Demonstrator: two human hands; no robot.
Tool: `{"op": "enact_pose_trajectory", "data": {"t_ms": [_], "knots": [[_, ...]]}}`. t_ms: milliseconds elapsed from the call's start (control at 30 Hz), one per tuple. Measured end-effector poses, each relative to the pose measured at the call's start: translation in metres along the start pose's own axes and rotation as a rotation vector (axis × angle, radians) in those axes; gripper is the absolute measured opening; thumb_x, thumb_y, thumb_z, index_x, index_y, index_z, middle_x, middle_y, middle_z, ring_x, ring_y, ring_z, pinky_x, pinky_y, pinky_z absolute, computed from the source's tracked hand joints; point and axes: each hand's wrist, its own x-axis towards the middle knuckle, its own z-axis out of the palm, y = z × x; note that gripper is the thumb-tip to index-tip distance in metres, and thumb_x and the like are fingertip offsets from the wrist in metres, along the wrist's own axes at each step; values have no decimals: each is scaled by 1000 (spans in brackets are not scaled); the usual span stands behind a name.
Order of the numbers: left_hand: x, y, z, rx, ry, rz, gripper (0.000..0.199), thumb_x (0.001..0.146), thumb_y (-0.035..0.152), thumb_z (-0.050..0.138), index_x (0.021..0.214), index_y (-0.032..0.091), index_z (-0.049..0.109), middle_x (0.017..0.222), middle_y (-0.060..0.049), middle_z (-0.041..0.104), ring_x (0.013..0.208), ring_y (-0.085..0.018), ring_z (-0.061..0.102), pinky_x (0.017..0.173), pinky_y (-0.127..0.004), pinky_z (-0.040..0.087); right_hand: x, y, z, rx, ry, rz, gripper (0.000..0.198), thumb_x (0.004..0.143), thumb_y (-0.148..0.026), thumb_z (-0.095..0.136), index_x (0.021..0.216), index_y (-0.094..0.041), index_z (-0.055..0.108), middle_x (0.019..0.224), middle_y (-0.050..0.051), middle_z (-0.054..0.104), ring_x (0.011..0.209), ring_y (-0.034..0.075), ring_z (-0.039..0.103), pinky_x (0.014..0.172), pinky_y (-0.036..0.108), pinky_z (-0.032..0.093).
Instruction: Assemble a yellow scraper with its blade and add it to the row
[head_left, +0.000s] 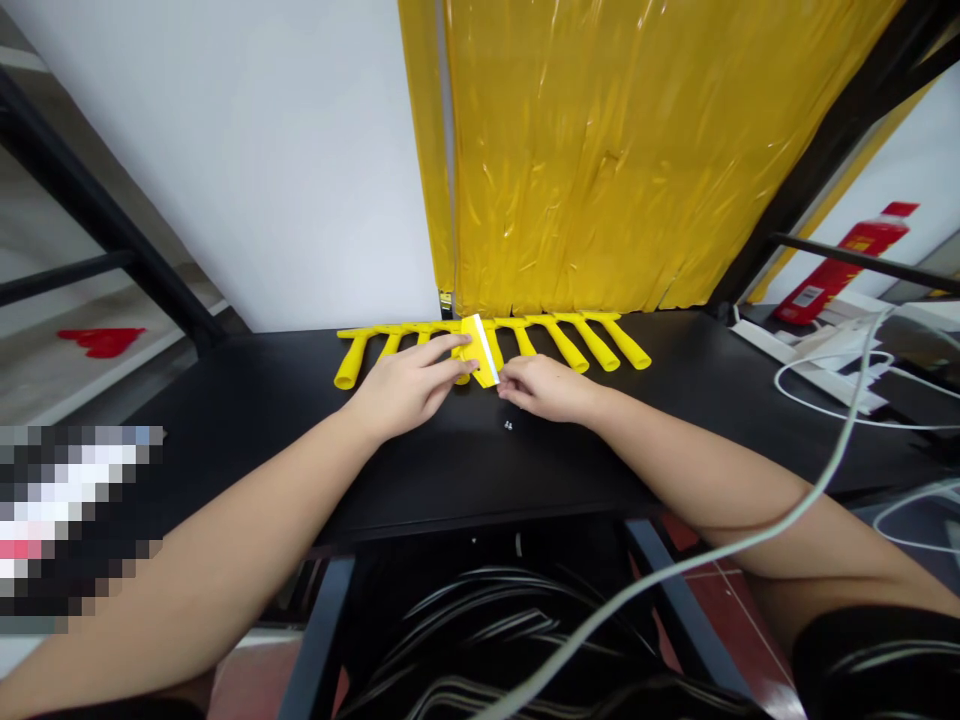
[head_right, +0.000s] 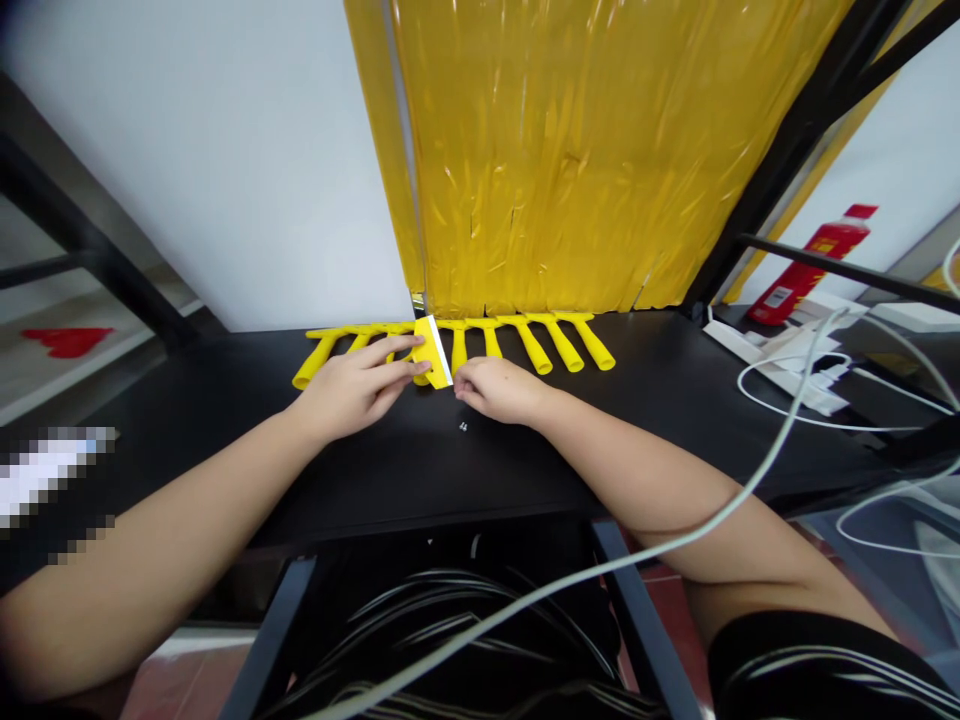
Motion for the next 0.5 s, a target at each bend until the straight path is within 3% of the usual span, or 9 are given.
{"op": "enact_pose_trajectory", "data": {"t_ms": [133,233,367,500], "knots": [[1,3,4,18,-30,-17,29,110,23,56,128,28,78,153,-7,69,113,-25,78,77,-35,62,-1,6,-5,239,239,67,8,98,-22,68,93,-18,72,89,5,71,76,17,62,74,32,50],[1,6,7,13,-34,2,28,111,24,56,129,27,77,153,-8,69,117,-26,78,80,-37,65,0,4,-3,365,250,27,9,95,-28,73,92,-19,74,88,5,69,78,18,61,72,32,50],[2,9,9,4,-37,12,28,111,24,56,129,26,77,153,-8,69,119,-27,77,83,-38,67,2,0,3,346,243,-48,7,93,-28,75,91,-21,76,93,4,63,80,18,59,74,33,51],[3,12,7,-1,-31,22,28,111,24,56,130,26,76,152,-9,69,119,-26,77,82,-37,67,3,-1,7,403,275,-16,13,92,-33,78,93,-22,71,98,4,58,79,16,58,67,31,50]]}}
